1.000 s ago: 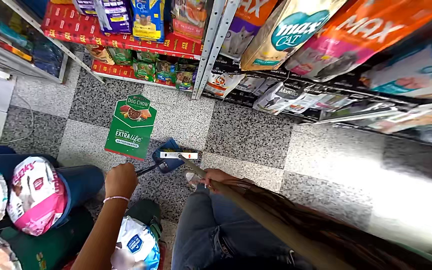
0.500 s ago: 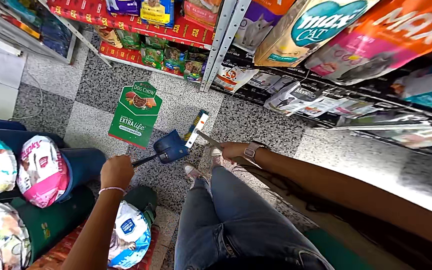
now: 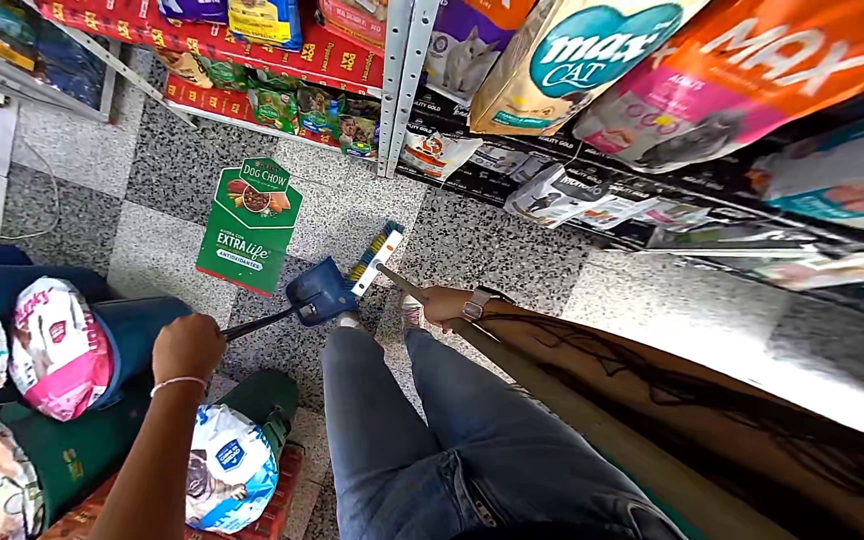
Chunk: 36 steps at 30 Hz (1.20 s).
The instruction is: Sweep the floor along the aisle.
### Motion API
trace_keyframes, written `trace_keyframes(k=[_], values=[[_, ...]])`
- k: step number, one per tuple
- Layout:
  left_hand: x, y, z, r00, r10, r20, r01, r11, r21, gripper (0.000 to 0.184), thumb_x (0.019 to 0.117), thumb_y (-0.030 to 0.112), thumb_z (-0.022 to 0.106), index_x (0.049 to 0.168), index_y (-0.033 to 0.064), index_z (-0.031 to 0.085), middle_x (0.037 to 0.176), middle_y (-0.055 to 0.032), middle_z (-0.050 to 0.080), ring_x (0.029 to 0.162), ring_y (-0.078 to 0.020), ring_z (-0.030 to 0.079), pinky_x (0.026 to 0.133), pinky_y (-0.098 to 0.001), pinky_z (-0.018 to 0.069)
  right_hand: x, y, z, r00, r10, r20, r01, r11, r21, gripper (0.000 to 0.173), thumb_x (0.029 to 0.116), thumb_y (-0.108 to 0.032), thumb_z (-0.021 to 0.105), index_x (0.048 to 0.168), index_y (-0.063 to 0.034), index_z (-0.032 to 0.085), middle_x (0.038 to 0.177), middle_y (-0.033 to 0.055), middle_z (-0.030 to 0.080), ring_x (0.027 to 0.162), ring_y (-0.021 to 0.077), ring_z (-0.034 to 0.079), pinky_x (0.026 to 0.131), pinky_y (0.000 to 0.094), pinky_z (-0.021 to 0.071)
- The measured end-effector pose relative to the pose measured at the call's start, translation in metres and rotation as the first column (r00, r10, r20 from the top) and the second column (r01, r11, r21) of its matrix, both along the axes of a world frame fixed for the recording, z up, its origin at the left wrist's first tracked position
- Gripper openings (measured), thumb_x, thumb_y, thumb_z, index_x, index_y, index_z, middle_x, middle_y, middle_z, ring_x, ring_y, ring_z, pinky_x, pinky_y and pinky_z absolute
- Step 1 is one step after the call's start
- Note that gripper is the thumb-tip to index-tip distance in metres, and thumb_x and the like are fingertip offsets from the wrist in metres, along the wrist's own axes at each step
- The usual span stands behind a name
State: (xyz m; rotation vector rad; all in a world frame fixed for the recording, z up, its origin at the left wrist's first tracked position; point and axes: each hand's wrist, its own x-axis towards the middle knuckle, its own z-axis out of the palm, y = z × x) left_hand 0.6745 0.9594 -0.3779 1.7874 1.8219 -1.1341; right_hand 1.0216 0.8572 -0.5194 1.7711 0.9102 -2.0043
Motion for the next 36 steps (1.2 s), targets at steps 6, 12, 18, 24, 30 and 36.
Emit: trace_keyframes(k=[6,12,18,24,30,36], values=[[0.017,0.009,-0.007,1.0,-0.006,-0.026,0.006,1.0,-0.001,0.023,0.0993,0.02,0.066,0.1,-0.0015,0.074,0.104,-0.0273,0.071,0.106,-0.0478,0.066,0.09,-0.0663,0.0495,0.003,0.004,-0.001,1.0,0.024,0.011,-0.024,1.0,-0.013,0.033,0.0955,0.002,0.056,0.128,0.0018,0.049,0.074,0.0072,0.054,0.054,0.0122,0.053,0.053,0.0268,0.0465],[0.034,0.021,-0.011,0.999,-0.024,-0.038,0.023,1.0,-0.01,0.024,0.0993,0.02,0.065,0.099,-0.0026,0.073,0.105,-0.0274,0.071,0.107,-0.046,0.066,0.09,-0.065,0.05,0.005,0.007,-0.006,0.995,0.089,0.036,-0.09,0.996,0.004,0.033,0.0989,-0.006,0.056,0.13,0.0027,0.051,0.084,0.0121,0.057,0.064,0.018,0.057,0.062,0.0351,0.0496],[0.05,0.033,-0.014,0.995,-0.069,-0.068,0.064,0.996,-0.069,0.022,0.0986,0.017,0.063,0.104,-0.0015,0.073,0.112,-0.0253,0.07,0.113,-0.0435,0.065,0.093,-0.0622,0.0504,0.007,0.014,-0.009,0.99,0.136,0.037,-0.137,0.99,0.025,0.03,0.0983,-0.01,0.059,0.124,0.0051,0.055,0.087,0.0156,0.06,0.068,0.023,0.061,0.066,0.0413,0.0527],[0.026,0.045,-0.005,0.997,-0.052,-0.052,0.044,0.99,-0.137,0.03,0.1011,0.024,0.061,0.111,-0.0018,0.072,0.121,-0.0254,0.068,0.12,-0.0429,0.062,0.1,-0.062,0.0468,0.035,0.031,0.023,0.989,0.149,0.02,-0.15,0.987,0.061,0.027,0.0999,-0.007,0.056,0.125,0.0042,0.055,0.084,0.0142,0.058,0.065,0.0208,0.057,0.064,0.039,0.0502],[-0.002,0.046,0.002,0.999,-0.017,-0.04,0.013,0.993,-0.117,0.028,0.1004,0.025,0.065,0.109,0.0009,0.074,0.115,-0.0238,0.07,0.116,-0.0416,0.065,0.1,-0.0612,0.0474,0.088,0.014,0.052,0.994,0.098,0.048,-0.1,0.994,0.036,0.031,0.1011,-0.005,0.056,0.131,0.0025,0.053,0.085,0.0136,0.058,0.068,0.0203,0.056,0.066,0.039,0.0489],[0.004,0.043,0.003,0.999,-0.035,-0.02,0.033,0.994,-0.104,0.028,0.1,0.024,0.066,0.11,-0.0008,0.074,0.116,-0.0254,0.07,0.115,-0.0431,0.064,0.1,-0.0615,0.0468,0.124,-0.048,0.111,0.983,-0.181,0.029,0.181,0.983,-0.03,0.031,0.1132,-0.016,0.032,0.12,0.0025,0.056,0.088,0.0081,0.057,0.07,0.0134,0.054,0.07,0.0292,0.0478]])
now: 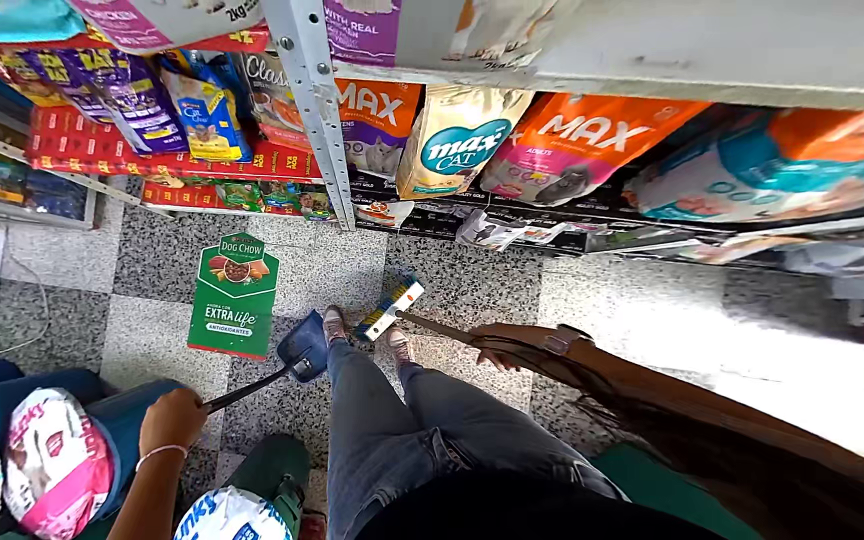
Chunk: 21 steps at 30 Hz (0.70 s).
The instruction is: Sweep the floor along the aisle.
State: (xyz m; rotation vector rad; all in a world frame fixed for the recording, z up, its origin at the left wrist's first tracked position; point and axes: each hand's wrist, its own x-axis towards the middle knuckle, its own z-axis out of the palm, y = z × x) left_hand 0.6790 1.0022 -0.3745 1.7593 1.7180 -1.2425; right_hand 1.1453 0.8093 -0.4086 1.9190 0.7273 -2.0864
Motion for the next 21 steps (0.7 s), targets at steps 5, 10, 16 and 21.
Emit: trace_keyframes(k=[5,10,16,21], values=[[0.003,-0.005,-0.004,0.999,-0.038,-0.018,0.038,0.999,0.0,0.027,0.1002,0.024,0.066,0.109,0.0001,0.074,0.115,-0.0245,0.07,0.115,-0.0423,0.065,0.099,-0.0613,0.0475,0.039,-0.066,-0.001,0.999,-0.009,-0.044,0.008,1.0,-0.029,0.033,0.1091,-0.012,0.047,0.139,0.002,0.048,0.077,0.008,0.059,0.056,0.0097,0.051,0.055,0.0261,0.045],[-0.009,-0.008,-0.002,1.0,-0.009,0.024,0.009,1.0,0.022,0.029,0.0992,0.024,0.067,0.111,-0.001,0.074,0.116,-0.026,0.07,0.115,-0.044,0.064,0.101,-0.0627,0.0463,0.047,-0.118,0.033,0.97,-0.093,0.226,0.127,0.982,-0.139,0.032,0.1069,-0.007,0.05,0.139,-0.0013,0.05,0.083,0.0084,0.055,0.06,0.0102,0.046,0.058,0.0265,0.042],[-0.012,-0.019,-0.004,1.0,-0.024,0.003,0.024,1.0,0.017,0.03,0.1,0.026,0.066,0.112,-0.0001,0.074,0.118,-0.0252,0.07,0.117,-0.0426,0.064,0.102,-0.061,0.0462,0.06,-0.151,0.079,0.884,-0.212,0.416,0.295,0.944,-0.146,0.033,0.1054,-0.004,0.051,0.138,0.0013,0.051,0.083,0.0089,0.051,0.064,0.0091,0.043,0.06,0.0227,0.0382],[-0.004,-0.03,-0.005,0.999,-0.038,-0.015,0.038,0.999,0.027,0.03,0.1009,0.026,0.064,0.113,0.0008,0.073,0.119,-0.0233,0.07,0.12,-0.0408,0.063,0.102,-0.06,0.0467,0.134,-0.243,0.028,0.908,-0.248,0.337,0.312,0.938,-0.15,0.019,0.1025,-0.003,0.056,0.12,0.0022,0.054,0.067,0.0041,0.053,0.051,0.007,0.051,0.048,0.0186,0.0426]])
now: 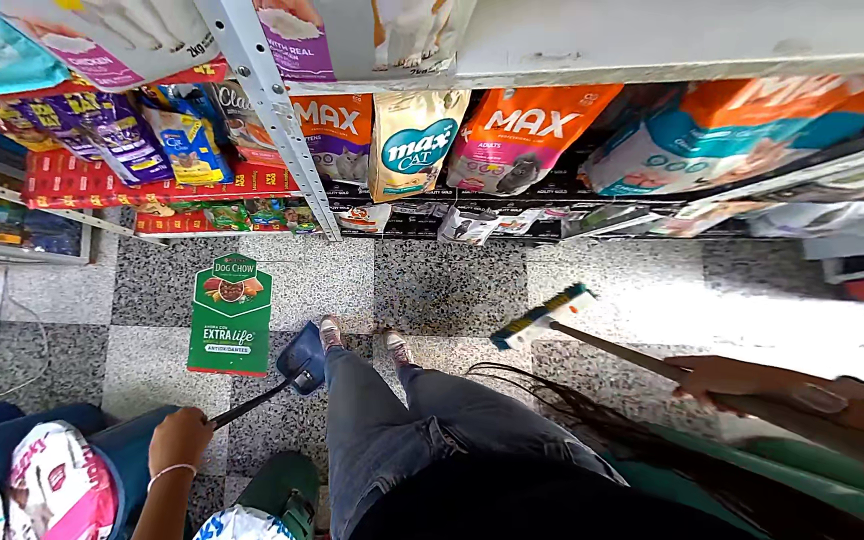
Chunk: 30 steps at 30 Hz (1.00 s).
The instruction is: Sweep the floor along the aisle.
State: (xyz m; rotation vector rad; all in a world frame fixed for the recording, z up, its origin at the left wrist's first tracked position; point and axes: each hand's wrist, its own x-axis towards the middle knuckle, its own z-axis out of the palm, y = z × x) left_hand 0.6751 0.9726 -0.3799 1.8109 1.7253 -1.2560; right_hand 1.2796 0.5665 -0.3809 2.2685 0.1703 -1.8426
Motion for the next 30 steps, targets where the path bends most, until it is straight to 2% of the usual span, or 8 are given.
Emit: trace_keyframes(k=[10,15,19,21,24,26,28,30], values=[[0.02,-0.015,0.002,0.999,0.028,0.015,-0.029,0.999,0.026,0.027,0.099,0.02,0.063,0.111,-0.0028,0.071,0.121,-0.0262,0.067,0.121,-0.0426,0.062,0.1,-0.0611,0.0486,-0.018,-0.03,-0.009,0.947,0.271,-0.173,-0.292,0.95,-0.108,0.013,0.1041,-0.005,0.053,0.114,0.0024,0.056,0.071,0.0049,0.057,0.056,0.0111,0.058,0.056,0.0248,0.0495],[0.009,-0.013,0.002,1.0,0.02,0.017,-0.02,1.0,0.011,0.029,0.1002,0.021,0.062,0.111,-0.0041,0.07,0.122,-0.0271,0.067,0.121,-0.0429,0.062,0.099,-0.061,0.0482,-0.114,0.05,0.065,0.861,0.473,-0.185,-0.503,0.846,-0.179,0.019,0.1021,0.008,0.046,0.119,0.0125,0.054,0.088,0.0135,0.053,0.072,0.011,0.049,0.074,0.0223,0.0429],[-0.002,-0.008,0.004,0.999,0.003,0.041,-0.003,1.0,0.0,0.03,0.1,0.022,0.062,0.112,-0.0046,0.07,0.122,-0.0277,0.066,0.121,-0.0443,0.061,0.099,-0.0625,0.048,-0.097,0.008,0.019,0.827,0.359,-0.433,-0.255,0.925,0.281,0.023,0.0965,0.01,0.05,0.114,0.0244,0.047,0.074,0.0164,0.054,0.057,0.0095,0.051,0.056,0.0212,0.0444],[-0.004,-0.006,0.005,0.998,-0.01,0.067,0.01,1.0,-0.001,0.03,0.0989,0.021,0.063,0.112,-0.0055,0.07,0.123,-0.0279,0.066,0.122,-0.0444,0.061,0.099,-0.0623,0.0481,-0.154,0.052,0.052,0.881,0.426,-0.209,-0.453,0.885,-0.105,0.033,0.1038,0.004,0.046,0.136,0.0094,0.049,0.105,0.0228,0.062,0.087,0.0249,0.061,0.083,0.0357,0.0489],[-0.003,-0.004,0.01,0.992,0.004,0.124,-0.006,1.0,0.013,0.031,0.0984,0.018,0.065,0.116,-0.0075,0.068,0.127,-0.0294,0.063,0.125,-0.0457,0.058,0.101,-0.0633,0.046,-0.191,0.081,0.078,0.838,0.474,-0.272,-0.5,0.865,-0.032,0.035,0.1077,-0.004,0.046,0.139,0.012,0.052,0.135,0.0329,0.057,0.124,0.0387,0.058,0.107,0.0451,0.0414],[-0.001,-0.009,0.01,0.989,0.02,0.145,-0.027,0.999,0.044,0.03,0.0958,0.013,0.066,0.117,-0.0071,0.067,0.125,-0.0297,0.064,0.122,-0.0468,0.06,0.097,-0.0645,0.0485,-0.201,0.085,0.08,0.715,0.531,-0.454,-0.55,0.829,0.102,0.04,0.1087,-0.011,0.048,0.142,0.0108,0.05,0.137,0.0345,0.056,0.128,0.0398,0.057,0.109,0.043,0.0413],[0.003,-0.007,0.011,0.985,0.025,0.169,-0.036,0.997,0.064,0.027,0.0938,0.009,0.067,0.117,-0.0067,0.067,0.124,-0.0293,0.065,0.12,-0.0471,0.061,0.095,-0.0649,0.0497,-0.233,0.091,0.106,0.772,0.544,-0.329,-0.517,0.838,0.172,0.035,0.1068,-0.006,0.048,0.133,0.0172,0.054,0.123,0.0393,0.06,0.11,0.0441,0.063,0.098,0.0467,0.0477],[0.004,-0.008,0.012,0.983,0.005,0.182,-0.017,0.998,0.067,0.026,0.0951,0.007,0.065,0.117,-0.0061,0.067,0.124,-0.0284,0.065,0.119,-0.0465,0.062,0.093,-0.0641,0.0511,-0.29,0.115,0.138,0.85,0.498,-0.169,-0.518,0.849,-0.105,0.036,0.1082,0.0,0.041,0.142,0.0099,0.049,0.141,0.0308,0.053,0.131,0.0379,0.052,0.113,0.0437,0.035]])
